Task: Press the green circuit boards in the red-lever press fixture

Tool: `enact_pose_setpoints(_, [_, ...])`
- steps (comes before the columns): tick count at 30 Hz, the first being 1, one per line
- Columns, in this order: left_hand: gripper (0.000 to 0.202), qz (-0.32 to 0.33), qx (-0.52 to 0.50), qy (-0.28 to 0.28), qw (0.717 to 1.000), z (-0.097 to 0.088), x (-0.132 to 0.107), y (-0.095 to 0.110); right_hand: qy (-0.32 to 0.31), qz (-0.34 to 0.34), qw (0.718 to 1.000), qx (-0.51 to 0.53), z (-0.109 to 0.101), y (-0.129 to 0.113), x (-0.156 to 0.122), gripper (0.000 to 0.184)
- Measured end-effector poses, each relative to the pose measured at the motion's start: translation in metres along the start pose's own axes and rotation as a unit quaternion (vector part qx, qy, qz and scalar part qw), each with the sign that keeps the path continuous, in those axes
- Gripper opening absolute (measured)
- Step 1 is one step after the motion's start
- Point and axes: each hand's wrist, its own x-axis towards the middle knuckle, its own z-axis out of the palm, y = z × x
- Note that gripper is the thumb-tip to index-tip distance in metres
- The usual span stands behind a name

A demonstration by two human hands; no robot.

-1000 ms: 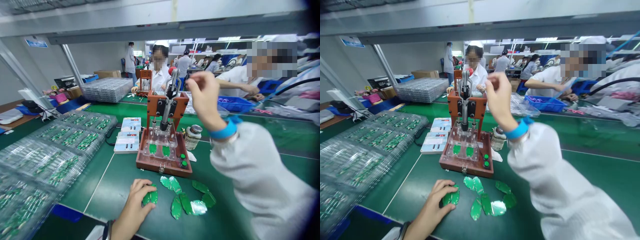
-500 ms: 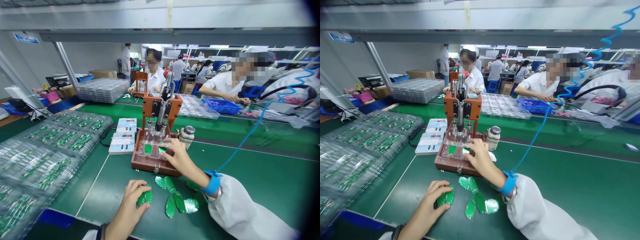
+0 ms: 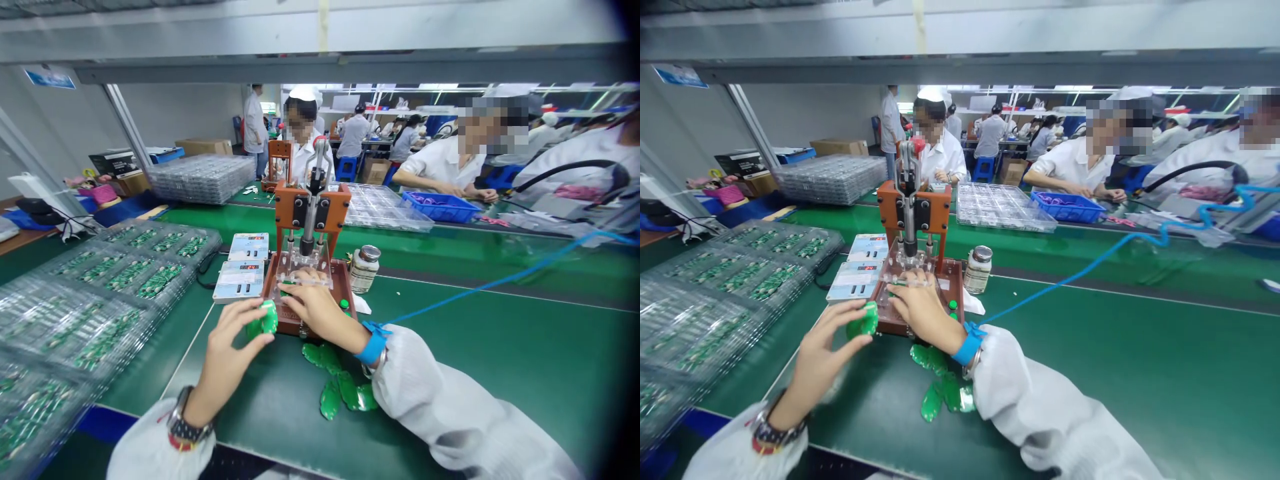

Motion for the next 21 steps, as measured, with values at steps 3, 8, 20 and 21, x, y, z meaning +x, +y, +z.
enact_pose_setpoints(3, [0.025, 0.033, 0.015, -0.008, 0.999, 0.001, 0.032, -0.005, 0.024, -0.005, 1.0, -0.006, 0.002, 0.0, -0.011, 0.028])
enact_pose_setpoints(8, [0.028, 0.065, 0.025, -0.076, 0.995, 0.015, 0.058, -0.019, 0.107, -0.058, 0.992, -0.021, -0.019, 0.002, -0.056, 0.026])
enact_pose_setpoints(20, [0.027, 0.099, 0.018, -0.231, 0.968, 0.052, 0.08, -0.014, 0.302, 0.323, 0.877, -0.188, -0.131, 0.228, -0.067, 0.034])
enact_pose_setpoints(21, [0.027, 0.098, 0.024, -0.243, 0.965, 0.055, 0.082, -0.012, 0.298, 0.329, 0.878, -0.179, -0.134, 0.241, -0.064, 0.035])
